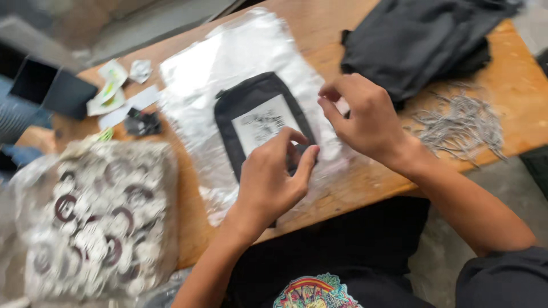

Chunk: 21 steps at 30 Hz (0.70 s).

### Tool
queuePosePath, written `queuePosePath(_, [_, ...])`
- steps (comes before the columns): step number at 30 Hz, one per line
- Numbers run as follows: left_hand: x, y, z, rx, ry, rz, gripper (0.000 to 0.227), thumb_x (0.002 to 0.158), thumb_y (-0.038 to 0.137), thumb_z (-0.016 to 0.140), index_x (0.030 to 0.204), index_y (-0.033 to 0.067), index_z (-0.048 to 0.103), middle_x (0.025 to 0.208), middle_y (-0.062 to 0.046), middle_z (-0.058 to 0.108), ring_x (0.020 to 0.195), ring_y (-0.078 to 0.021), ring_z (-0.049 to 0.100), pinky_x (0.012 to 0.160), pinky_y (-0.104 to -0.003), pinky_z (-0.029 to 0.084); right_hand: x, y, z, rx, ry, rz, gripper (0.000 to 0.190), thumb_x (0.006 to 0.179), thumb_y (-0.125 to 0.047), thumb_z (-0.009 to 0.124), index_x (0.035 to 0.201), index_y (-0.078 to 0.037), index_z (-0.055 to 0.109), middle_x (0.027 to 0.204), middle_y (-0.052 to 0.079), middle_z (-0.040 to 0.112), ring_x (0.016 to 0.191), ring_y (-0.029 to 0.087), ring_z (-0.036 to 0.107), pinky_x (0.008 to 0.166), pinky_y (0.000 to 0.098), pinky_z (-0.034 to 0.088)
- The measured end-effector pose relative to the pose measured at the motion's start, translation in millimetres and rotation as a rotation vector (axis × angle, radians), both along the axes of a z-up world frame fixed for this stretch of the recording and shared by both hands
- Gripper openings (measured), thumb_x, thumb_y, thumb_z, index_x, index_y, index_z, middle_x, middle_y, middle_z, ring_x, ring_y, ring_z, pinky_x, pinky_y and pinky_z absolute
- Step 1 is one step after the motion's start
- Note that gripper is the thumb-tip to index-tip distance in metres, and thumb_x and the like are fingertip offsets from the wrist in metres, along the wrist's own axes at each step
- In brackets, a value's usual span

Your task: The person attaches a metal chain to a cartoon character keychain and then affixes it to a small black bag. They repeat this process for multiple bags, placing each completed bag into a clear plastic bag.

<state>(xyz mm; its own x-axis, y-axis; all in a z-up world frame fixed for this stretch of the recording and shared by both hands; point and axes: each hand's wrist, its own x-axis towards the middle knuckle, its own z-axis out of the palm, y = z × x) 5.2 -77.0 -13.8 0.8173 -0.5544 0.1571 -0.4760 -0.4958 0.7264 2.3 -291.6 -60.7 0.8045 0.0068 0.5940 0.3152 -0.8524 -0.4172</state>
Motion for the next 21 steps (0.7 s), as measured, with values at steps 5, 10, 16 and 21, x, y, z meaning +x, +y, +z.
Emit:
queuePosePath(5, [4,-69,-19,0.042,0.031,-0.290,0.018,0.095,0.033,0.060,0.103,0.0169,0.060,0.072,-0.003,0.065,0.072,-0.0345,0.070,0.061,-0.049,0.055,-62,-74,0,-0.044,0.106,-0.163,0.007,0.097,-0.009,0.076,0.104,-0.009,0.073,0.086,0.007,0.068,0.085,0.027,0.067,0.078,0.0378,0.055])
queuePosePath(10, [6,-126,-35,0.140,0.032,-0.430,0.014,0.098,0.027,0.055,0.094,0.0140,0.053,0.087,-0.001,0.068,0.081,-0.0264,0.066,0.059,-0.045,0.046,-93,-129,-21,-0.133,0.295,-0.285,0.008,0.099,-0.008,0.076,0.107,-0.008,0.079,0.099,0.007,0.067,0.096,0.031,0.055,0.088,0.0413,0.048])
queuePosePath(16, [5,-168,-64,0.298,0.025,-0.393,0.013,0.098,0.024,0.048,0.100,0.0108,0.050,0.093,-0.013,0.059,0.075,-0.0506,0.058,0.058,-0.061,0.043,-88,-150,-52,-0.288,0.397,-0.348,0.015,0.094,-0.028,0.078,0.108,-0.022,0.081,0.109,0.001,0.065,0.105,0.030,0.054,0.065,0.0504,0.055])
queuePosePath(21, [7,-177,-98,0.410,-0.352,-0.347,0.029,0.076,-0.001,0.063,0.100,0.0086,0.051,0.103,-0.016,0.048,0.089,-0.0400,0.053,0.057,-0.052,0.053,-82,-149,-48,-0.226,0.382,-0.259,0.012,0.099,-0.019,0.073,0.098,-0.008,0.070,0.106,0.005,0.064,0.104,0.033,0.051,0.083,0.0460,0.052])
